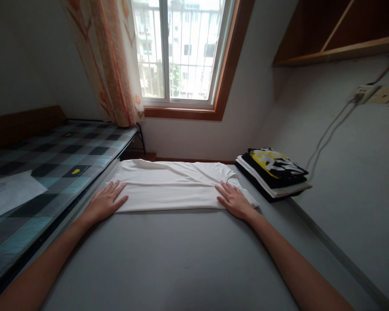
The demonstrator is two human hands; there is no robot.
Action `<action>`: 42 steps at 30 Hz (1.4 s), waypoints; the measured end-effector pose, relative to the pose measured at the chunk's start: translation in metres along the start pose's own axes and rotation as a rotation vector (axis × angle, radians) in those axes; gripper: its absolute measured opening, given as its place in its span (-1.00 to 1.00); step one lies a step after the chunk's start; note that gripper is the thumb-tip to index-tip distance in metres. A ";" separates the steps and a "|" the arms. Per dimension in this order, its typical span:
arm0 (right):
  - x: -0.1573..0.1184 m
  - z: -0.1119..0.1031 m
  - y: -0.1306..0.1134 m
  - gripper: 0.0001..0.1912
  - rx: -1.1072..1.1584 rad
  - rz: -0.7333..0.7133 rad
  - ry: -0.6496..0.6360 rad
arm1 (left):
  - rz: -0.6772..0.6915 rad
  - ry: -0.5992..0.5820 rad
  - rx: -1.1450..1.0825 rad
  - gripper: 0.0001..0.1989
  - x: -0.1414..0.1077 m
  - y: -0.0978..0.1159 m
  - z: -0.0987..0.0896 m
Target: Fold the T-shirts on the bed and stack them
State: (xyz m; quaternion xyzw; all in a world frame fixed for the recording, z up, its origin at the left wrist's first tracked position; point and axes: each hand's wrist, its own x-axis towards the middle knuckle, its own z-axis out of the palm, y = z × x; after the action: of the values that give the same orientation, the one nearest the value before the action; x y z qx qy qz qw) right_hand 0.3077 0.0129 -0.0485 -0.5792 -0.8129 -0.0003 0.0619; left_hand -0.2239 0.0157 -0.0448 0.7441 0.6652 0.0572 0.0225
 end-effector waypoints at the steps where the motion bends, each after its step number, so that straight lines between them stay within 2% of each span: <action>1: -0.001 -0.001 0.006 -0.35 -0.001 0.029 -0.007 | -0.004 -0.007 -0.001 -0.28 0.000 0.001 -0.001; 6: -0.004 -0.005 0.022 -0.33 -0.009 0.103 -0.059 | -0.018 -0.021 0.003 -0.27 0.001 0.003 -0.002; 16: -0.009 -0.004 0.016 -0.34 -0.036 0.123 -0.018 | 0.021 -0.025 0.048 -0.30 0.001 0.001 -0.004; 23: -0.021 -0.007 0.005 -0.32 -0.077 0.167 -0.080 | 0.019 -0.054 0.119 -0.28 -0.004 -0.002 -0.003; 32: -0.053 -0.006 -0.023 -0.31 -0.081 0.162 -0.051 | 0.041 -0.048 0.162 -0.27 -0.034 -0.015 -0.007; 37: -0.061 -0.023 -0.031 -0.31 -0.078 0.138 -0.096 | 0.020 -0.043 0.138 -0.35 -0.034 -0.014 -0.021; 42: -0.036 -0.048 -0.029 -0.48 -0.060 0.122 -0.040 | 0.040 0.059 0.086 -0.51 -0.005 -0.001 -0.030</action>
State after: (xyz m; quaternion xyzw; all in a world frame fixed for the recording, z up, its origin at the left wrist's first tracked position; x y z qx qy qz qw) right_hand 0.2969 -0.0344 -0.0023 -0.6291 -0.7767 -0.0094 0.0281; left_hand -0.2287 0.0091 -0.0153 0.7555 0.6525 0.0508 -0.0301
